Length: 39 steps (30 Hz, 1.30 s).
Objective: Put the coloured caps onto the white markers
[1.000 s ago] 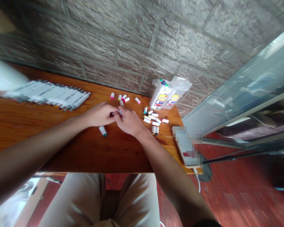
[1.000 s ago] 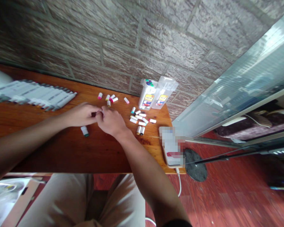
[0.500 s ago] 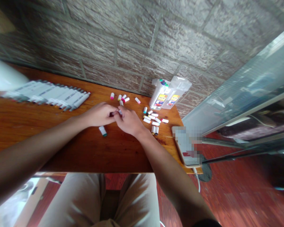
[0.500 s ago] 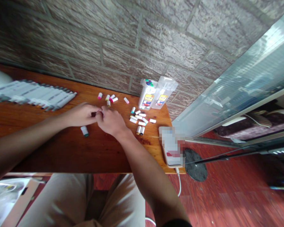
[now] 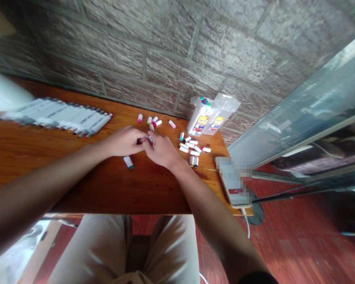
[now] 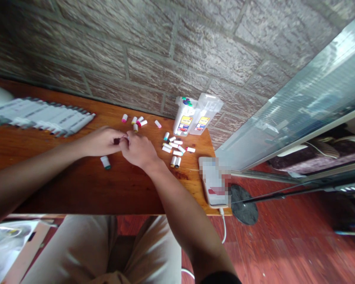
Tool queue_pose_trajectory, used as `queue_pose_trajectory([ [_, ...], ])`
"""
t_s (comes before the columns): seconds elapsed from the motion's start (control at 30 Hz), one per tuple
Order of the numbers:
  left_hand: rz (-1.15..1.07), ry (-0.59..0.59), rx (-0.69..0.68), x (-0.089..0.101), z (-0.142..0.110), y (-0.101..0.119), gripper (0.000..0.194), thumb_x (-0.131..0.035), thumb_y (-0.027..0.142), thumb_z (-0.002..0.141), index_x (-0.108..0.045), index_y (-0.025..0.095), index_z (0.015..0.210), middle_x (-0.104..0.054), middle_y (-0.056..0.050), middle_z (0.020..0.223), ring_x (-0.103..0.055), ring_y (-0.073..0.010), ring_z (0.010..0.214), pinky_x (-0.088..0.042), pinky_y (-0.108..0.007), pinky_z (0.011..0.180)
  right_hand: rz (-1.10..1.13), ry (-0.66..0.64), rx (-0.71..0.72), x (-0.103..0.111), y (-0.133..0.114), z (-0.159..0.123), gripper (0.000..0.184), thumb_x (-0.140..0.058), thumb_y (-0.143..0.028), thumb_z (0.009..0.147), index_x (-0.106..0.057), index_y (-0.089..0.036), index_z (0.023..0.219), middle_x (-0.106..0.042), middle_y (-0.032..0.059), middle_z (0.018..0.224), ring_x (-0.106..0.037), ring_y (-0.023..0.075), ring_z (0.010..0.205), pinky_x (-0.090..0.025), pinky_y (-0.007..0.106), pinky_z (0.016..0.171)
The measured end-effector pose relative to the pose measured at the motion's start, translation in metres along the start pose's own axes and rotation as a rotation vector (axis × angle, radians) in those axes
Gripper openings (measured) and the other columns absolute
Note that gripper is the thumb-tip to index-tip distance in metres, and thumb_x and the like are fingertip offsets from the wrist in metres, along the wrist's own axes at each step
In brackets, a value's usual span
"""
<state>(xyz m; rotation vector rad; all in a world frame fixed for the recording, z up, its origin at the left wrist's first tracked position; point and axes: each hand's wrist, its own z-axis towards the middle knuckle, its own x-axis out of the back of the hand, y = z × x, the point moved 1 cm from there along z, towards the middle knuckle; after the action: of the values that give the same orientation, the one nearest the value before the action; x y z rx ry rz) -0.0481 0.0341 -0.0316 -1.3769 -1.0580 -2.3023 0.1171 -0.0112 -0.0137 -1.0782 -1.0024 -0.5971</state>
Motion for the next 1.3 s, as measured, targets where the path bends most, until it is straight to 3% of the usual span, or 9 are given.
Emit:
queue_pose_trajectory([
  [0.3, -0.018, -0.026, -0.015, 0.0002, 0.0011, 0.0019, 0.022, -0.055, 0.030, 0.079, -0.053, 0.018, 0.060, -0.060, -0.001, 0.055, -0.055, -0.0132, 0.053, -0.033, -0.024, 0.057, -0.012, -0.013, -0.004, -0.0003, 0.0000, 0.0001, 0.019, -0.044, -0.031, 0.106, -0.058, -0.020, 0.100, -0.074, 0.0089, 0.101, -0.072, 0.0265, 0.096, -0.051, 0.035, 0.087],
  [0.7, 0.022, -0.059, 0.025, 0.0018, 0.0020, 0.0057, 0.024, -0.051, 0.036, 0.079, -0.049, 0.020, 0.061, -0.056, -0.001, 0.055, -0.052, -0.0141, 0.052, -0.032, -0.027, 0.058, 0.003, -0.013, -0.012, 0.0008, -0.0014, -0.0002, 0.019, -0.045, -0.030, 0.106, -0.059, -0.019, 0.102, -0.074, 0.0092, 0.102, -0.072, 0.0255, 0.096, -0.052, 0.034, 0.087],
  [1.3, 0.097, -0.093, -0.018, 0.0002, -0.0006, -0.0018, 0.014, -0.060, 0.020, 0.078, -0.059, 0.020, 0.064, -0.063, -0.002, 0.059, -0.056, -0.0152, 0.055, -0.034, -0.027, 0.058, 0.037, -0.032, -0.013, 0.0003, -0.0030, -0.0025, 0.015, -0.047, -0.028, 0.105, -0.059, -0.019, 0.104, -0.073, 0.0104, 0.105, -0.071, 0.0260, 0.102, -0.052, 0.036, 0.094],
])
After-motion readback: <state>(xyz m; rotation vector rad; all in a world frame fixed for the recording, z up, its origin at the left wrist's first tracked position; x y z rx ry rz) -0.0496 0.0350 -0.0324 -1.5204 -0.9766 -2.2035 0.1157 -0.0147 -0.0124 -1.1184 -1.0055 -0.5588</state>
